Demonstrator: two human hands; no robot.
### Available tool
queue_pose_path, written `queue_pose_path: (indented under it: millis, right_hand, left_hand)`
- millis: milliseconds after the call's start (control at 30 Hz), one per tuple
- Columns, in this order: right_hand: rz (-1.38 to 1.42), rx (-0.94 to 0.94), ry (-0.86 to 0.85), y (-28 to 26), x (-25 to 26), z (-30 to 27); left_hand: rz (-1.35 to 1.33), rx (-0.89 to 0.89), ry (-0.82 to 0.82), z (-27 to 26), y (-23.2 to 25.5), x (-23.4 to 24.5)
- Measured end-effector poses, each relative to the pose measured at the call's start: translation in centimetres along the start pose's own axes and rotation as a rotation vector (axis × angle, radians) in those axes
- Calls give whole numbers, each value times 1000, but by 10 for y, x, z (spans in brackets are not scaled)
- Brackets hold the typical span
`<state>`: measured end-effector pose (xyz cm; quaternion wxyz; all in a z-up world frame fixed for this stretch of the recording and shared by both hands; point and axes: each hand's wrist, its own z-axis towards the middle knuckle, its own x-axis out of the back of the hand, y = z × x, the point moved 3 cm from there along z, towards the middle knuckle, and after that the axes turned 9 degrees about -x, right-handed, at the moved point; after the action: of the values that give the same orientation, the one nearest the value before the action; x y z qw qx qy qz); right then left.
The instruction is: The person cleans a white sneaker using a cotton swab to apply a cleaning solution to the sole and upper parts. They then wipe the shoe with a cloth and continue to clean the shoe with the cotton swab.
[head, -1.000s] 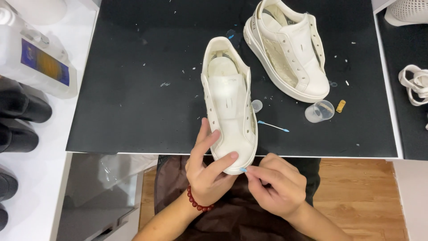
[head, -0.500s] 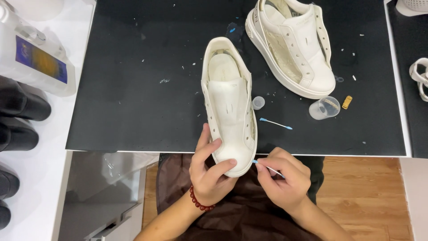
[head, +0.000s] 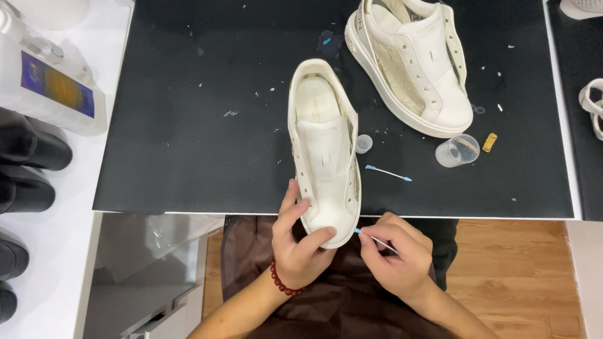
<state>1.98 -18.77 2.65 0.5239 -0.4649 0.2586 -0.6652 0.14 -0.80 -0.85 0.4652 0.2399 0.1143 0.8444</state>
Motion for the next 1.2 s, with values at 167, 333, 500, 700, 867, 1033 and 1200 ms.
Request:
queue_pose_path:
  millis: [167, 333, 500, 700, 867, 1033, 1200]
  right_hand:
    - [-15, -43, 18, 0, 0, 1]
    - [28, -51, 37, 3, 1, 1]
    - [90, -137, 27, 4, 0, 6]
    - [118, -202, 27, 7, -2, 9]
    - [-98, -114, 179, 9, 22, 20]
    - [-375, -62, 326, 15, 57, 39]
    - [-783, 131, 129, 3, 65, 61]
  left_hand:
    - [11, 7, -12, -4, 0, -2]
    - [-3, 8, 43, 9, 4, 4]
    - [-18, 59, 88, 11, 5, 8]
    - [-27, 50, 87, 8, 2, 10]
    - [5, 11, 28, 3, 1, 8]
    - [37, -3, -55, 2, 1, 13]
    - [-4, -111, -106, 44, 7, 41]
